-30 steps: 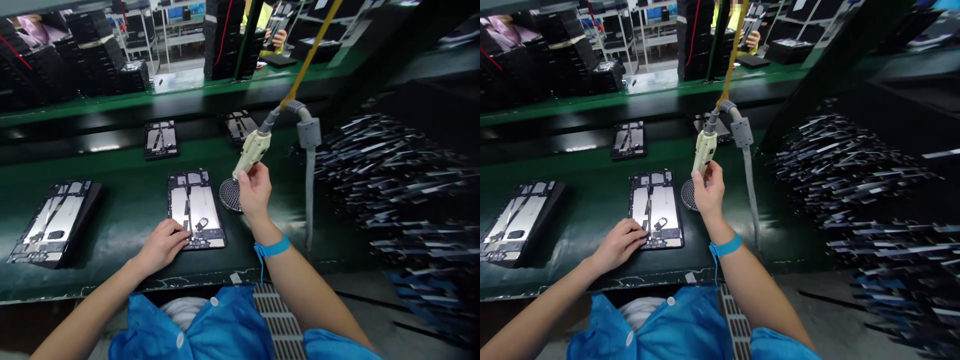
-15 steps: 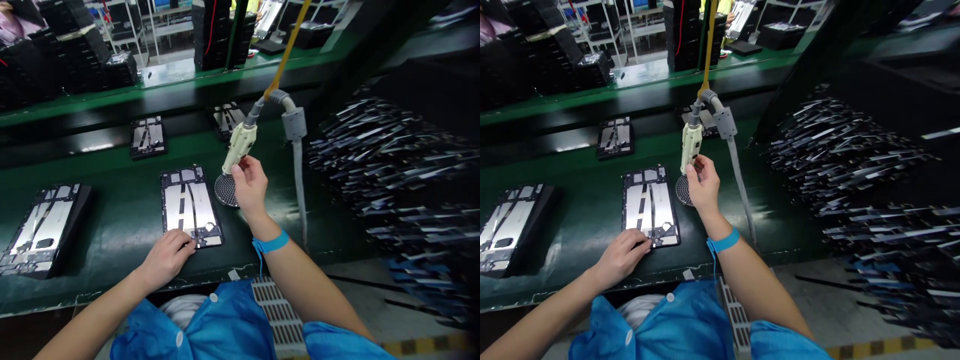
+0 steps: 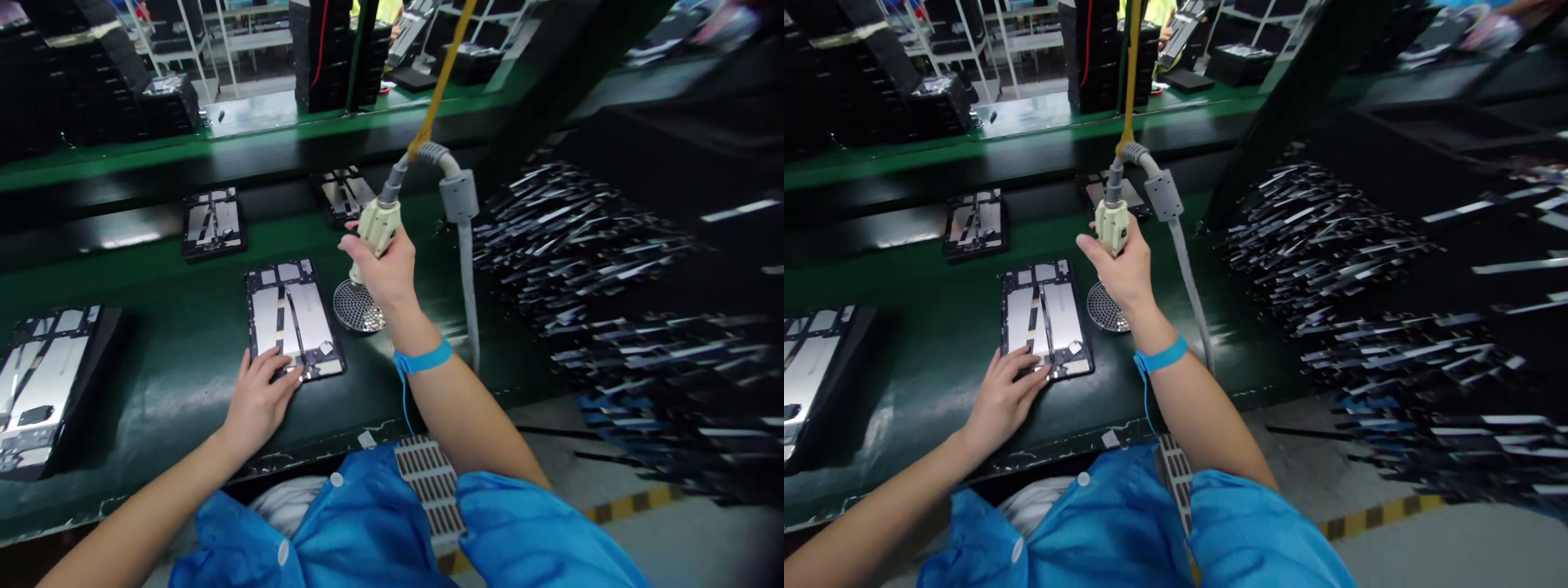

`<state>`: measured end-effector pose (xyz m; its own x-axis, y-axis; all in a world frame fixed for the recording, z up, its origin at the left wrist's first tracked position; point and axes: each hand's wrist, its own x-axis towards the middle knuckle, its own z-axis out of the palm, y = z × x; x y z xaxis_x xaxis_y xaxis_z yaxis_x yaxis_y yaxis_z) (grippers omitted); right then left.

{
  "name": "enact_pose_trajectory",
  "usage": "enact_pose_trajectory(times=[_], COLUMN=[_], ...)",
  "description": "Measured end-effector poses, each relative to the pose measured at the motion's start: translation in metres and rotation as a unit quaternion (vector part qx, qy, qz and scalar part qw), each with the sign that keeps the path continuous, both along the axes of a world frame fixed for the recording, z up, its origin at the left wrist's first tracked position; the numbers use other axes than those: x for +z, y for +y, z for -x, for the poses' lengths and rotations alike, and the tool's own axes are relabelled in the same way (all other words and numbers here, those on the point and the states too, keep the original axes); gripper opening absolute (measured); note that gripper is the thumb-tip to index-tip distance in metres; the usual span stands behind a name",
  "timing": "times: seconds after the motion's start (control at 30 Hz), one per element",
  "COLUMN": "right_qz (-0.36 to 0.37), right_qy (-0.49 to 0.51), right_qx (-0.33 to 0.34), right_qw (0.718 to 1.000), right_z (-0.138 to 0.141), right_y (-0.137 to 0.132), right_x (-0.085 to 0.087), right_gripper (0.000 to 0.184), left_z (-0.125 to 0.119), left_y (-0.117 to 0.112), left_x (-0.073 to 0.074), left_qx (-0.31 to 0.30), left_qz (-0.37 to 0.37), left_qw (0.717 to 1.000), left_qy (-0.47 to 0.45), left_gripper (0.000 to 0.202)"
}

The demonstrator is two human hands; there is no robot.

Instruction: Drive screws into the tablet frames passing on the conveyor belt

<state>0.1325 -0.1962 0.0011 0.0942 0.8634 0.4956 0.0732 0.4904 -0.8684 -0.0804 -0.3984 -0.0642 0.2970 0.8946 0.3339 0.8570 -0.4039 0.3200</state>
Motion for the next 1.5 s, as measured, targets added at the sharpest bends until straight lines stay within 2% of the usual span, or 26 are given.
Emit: enact_pose_trajectory(times=[0.1, 0.17, 0.23, 0.43, 0.67, 1.03, 1.5], right_qz=[0.036, 0.038, 0.027, 0.021, 0.011, 0.033, 0.027], right_qy=[0.024, 0.026, 0.022, 0.053, 0.031, 0.030, 0.051], right_qx=[-0.002, -0.010, -0.008, 0.037, -0.036, -0.055, -0.043], right_qw=[0.999, 0.999, 0.999, 0.998, 0.999, 0.997, 0.997], right_z=[-0.001, -0.008, -0.016, -0.027, -0.027, -0.025, -0.026], right_y=[0.003, -0.004, -0.015, -0.043, -0.048, -0.044, -0.045], right_x=[0.013, 0.012, 0.005, -0.011, -0.023, -0.025, -0.029], right_gripper=[0.038, 0.038, 0.040, 0.026, 0.027, 0.028, 0.029], left_z=[0.006, 0.007, 0.007, 0.001, 0.008, 0.011, 0.010], left_y=[0.033, 0.049, 0.055, 0.048, 0.052, 0.051, 0.051], left_x=[0.000, -0.001, -0.004, -0.008, -0.008, -0.012, -0.013], left_qx=[-0.004, -0.011, -0.013, 0.004, -0.017, -0.022, -0.028], left_qz=[-0.003, -0.018, -0.037, -0.046, -0.024, -0.023, -0.041], left_qw=[1.000, 1.000, 0.999, 0.998, 0.998, 0.998, 0.997], left_qy=[-0.006, -0.013, -0.025, -0.035, -0.063, -0.061, -0.065], left_gripper=[0.022, 0.021, 0.021, 0.021, 0.021, 0.022, 0.022])
